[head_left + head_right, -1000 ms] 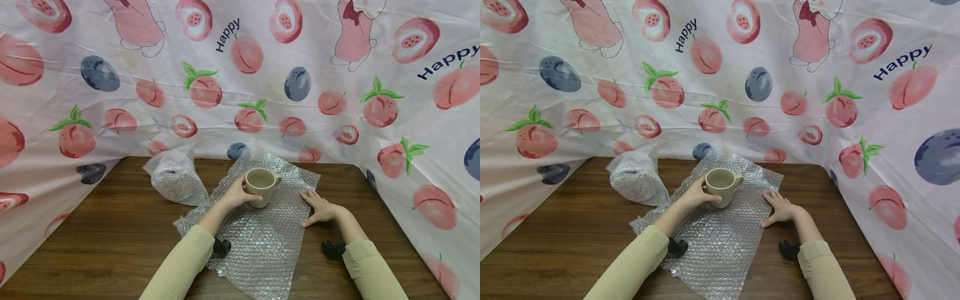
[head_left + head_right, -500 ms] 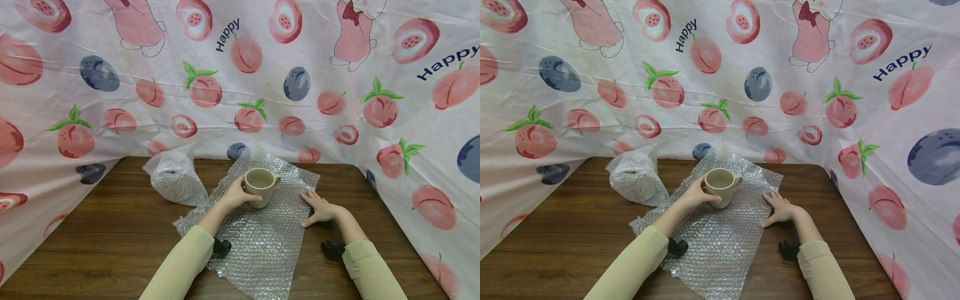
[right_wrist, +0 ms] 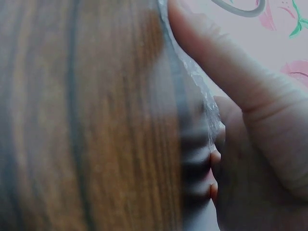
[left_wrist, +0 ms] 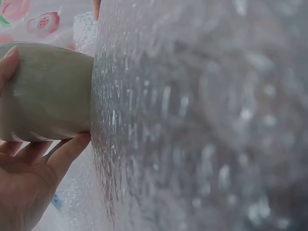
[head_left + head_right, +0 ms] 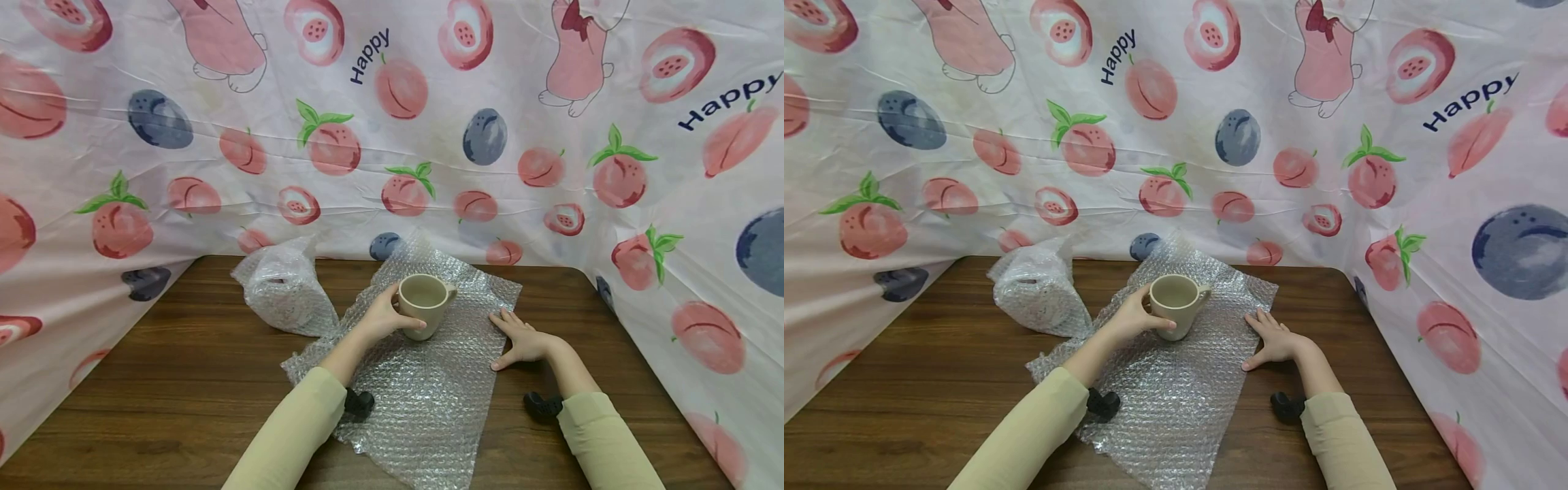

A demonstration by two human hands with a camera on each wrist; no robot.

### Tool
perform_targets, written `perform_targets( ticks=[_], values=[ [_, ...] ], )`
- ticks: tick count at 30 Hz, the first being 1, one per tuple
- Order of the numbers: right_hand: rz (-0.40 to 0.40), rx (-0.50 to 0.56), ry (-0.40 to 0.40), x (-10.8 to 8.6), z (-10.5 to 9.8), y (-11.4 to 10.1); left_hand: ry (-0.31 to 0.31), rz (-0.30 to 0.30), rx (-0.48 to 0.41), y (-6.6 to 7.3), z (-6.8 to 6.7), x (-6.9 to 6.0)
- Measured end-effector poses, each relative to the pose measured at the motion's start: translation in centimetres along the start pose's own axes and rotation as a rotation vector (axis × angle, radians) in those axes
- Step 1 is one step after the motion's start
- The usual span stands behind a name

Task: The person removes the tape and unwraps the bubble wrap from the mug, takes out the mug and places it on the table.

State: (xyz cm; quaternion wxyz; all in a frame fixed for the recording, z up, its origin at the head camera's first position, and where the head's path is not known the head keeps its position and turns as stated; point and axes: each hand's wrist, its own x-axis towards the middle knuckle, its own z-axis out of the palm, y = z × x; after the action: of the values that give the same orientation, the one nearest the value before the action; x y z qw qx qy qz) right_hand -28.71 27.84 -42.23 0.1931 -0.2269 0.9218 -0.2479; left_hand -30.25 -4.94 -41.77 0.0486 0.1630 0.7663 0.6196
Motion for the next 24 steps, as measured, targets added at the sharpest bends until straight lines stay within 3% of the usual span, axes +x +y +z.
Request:
perform_targets(
  ticks=[24],
  values=[
    [-0.038,-0.016,-0.004,0.9,-0.7,1.1,0.047,0.029,0.003,-0.1,-1.2,-0.4]
  ],
)
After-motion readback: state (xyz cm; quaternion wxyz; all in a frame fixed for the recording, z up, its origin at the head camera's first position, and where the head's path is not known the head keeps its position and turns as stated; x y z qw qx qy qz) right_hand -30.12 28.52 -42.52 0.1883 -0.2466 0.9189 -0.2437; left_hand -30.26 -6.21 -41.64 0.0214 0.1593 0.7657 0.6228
